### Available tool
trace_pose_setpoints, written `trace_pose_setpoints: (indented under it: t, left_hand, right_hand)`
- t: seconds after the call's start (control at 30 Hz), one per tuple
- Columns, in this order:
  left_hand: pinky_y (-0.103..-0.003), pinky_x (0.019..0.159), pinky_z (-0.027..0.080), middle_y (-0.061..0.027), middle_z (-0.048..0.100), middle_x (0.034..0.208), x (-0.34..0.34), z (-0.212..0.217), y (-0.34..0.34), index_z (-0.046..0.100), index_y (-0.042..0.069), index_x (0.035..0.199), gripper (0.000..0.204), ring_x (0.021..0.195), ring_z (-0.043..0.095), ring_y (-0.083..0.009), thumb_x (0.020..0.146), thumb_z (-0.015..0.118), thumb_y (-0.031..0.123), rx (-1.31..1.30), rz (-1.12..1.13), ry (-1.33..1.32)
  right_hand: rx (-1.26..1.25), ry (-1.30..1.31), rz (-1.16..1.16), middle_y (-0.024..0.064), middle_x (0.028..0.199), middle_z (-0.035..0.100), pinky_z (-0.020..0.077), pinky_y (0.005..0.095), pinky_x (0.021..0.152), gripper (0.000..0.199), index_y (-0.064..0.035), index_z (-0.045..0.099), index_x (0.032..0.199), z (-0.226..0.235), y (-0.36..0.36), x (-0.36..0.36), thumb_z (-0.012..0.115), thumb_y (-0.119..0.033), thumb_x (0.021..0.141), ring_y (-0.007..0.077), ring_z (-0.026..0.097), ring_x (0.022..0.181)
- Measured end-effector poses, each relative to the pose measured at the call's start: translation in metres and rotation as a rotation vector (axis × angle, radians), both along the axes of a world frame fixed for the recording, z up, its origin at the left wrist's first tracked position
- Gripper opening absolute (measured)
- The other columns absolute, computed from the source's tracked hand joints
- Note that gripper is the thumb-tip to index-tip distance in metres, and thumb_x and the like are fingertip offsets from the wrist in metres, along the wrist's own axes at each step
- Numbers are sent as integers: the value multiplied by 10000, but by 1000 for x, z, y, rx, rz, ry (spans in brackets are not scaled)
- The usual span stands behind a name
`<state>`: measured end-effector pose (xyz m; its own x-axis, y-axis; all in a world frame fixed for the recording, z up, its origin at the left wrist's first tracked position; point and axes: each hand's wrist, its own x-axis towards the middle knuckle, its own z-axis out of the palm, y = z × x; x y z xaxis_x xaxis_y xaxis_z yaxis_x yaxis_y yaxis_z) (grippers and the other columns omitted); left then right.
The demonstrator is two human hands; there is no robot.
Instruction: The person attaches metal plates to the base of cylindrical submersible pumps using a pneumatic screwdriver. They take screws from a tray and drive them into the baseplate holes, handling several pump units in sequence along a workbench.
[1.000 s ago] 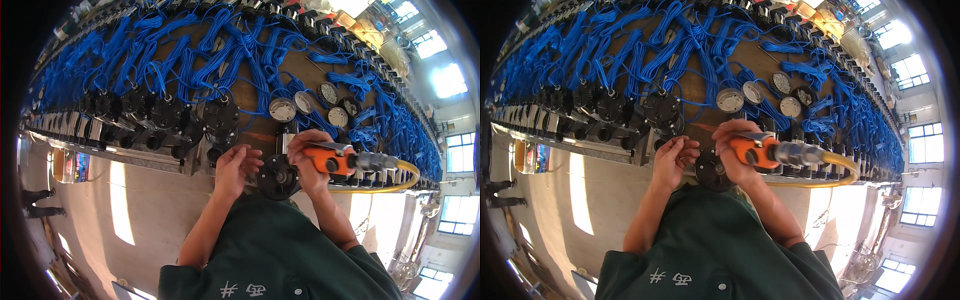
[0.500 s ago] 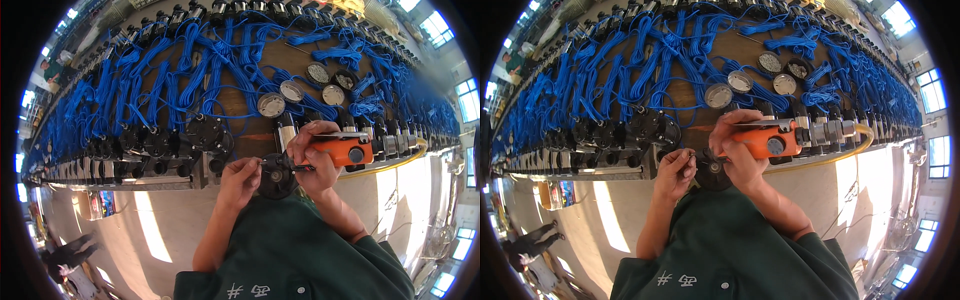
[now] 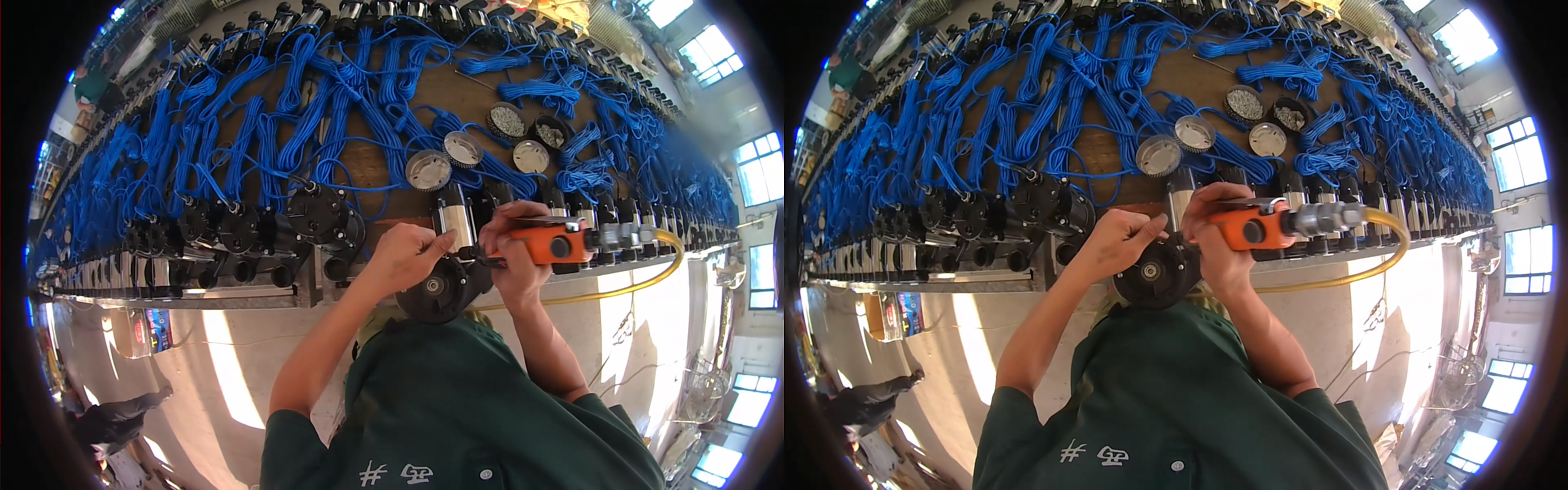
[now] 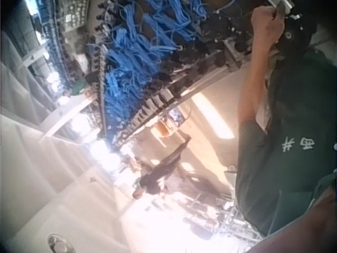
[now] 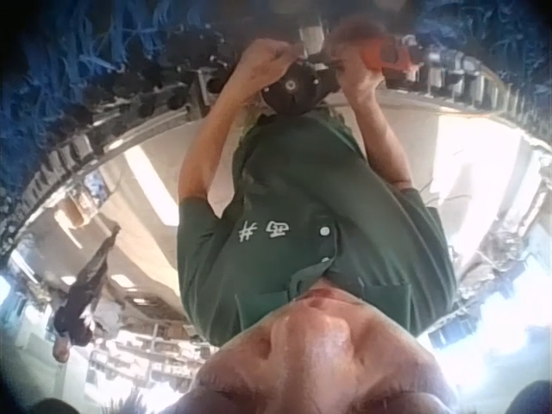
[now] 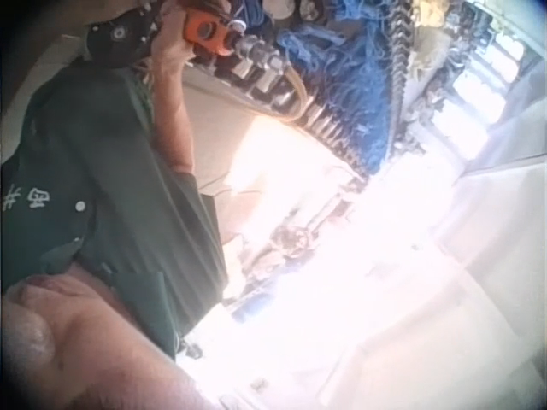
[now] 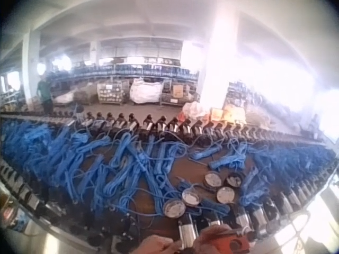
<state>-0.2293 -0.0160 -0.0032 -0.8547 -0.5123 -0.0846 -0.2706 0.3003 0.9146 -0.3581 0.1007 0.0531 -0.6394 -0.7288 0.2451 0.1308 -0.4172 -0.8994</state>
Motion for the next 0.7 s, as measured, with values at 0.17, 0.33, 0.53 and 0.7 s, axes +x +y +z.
trace_pose_setpoints:
  t: [0.17, 0.33, 0.53, 0.7]
  left_hand:
    - [-278, 531, 408, -93, 616, 629, 2, -13, -5, 694, -41, 865, 211, 580, 510, -107, 875, 634, 161, 108, 4, 103]
    - [-280, 554, 433, -98, 638, 653, 22, -17, -4, 701, -24, 928, 205, 574, 528, -121, 767, 694, 103, 139, 41, 83]
    - [-239, 577, 427, -32, 607, 639, 23, -29, -3, 696, -47, 924, 203, 602, 517, -77, 771, 699, 86, 312, 51, 64]
    - [-232, 682, 455, -62, 631, 853, 36, -44, 3, 638, -45, 1039, 218, 782, 576, -116, 839, 608, 37, 626, 424, 183]
  right_hand:
    - [87, 84, 71, 102, 822, 586, 486, 259, 590, 292, -6, 500, 1013, -2, -7, 2, 506, 105, 744, 134, 567, 651]
    - [192, 221, 152, 79, 833, 595, 500, 265, 621, 256, -14, 518, 972, 2, -13, 13, 531, 104, 746, 126, 578, 667]
    - [140, 308, 182, 75, 822, 597, 494, 257, 624, 230, -17, 517, 956, -11, -15, 15, 527, 92, 753, 120, 581, 672]
    - [200, 274, 183, 85, 830, 607, 494, 249, 616, 264, -1, 527, 998, 4, -16, 20, 508, 92, 752, 116, 586, 677]
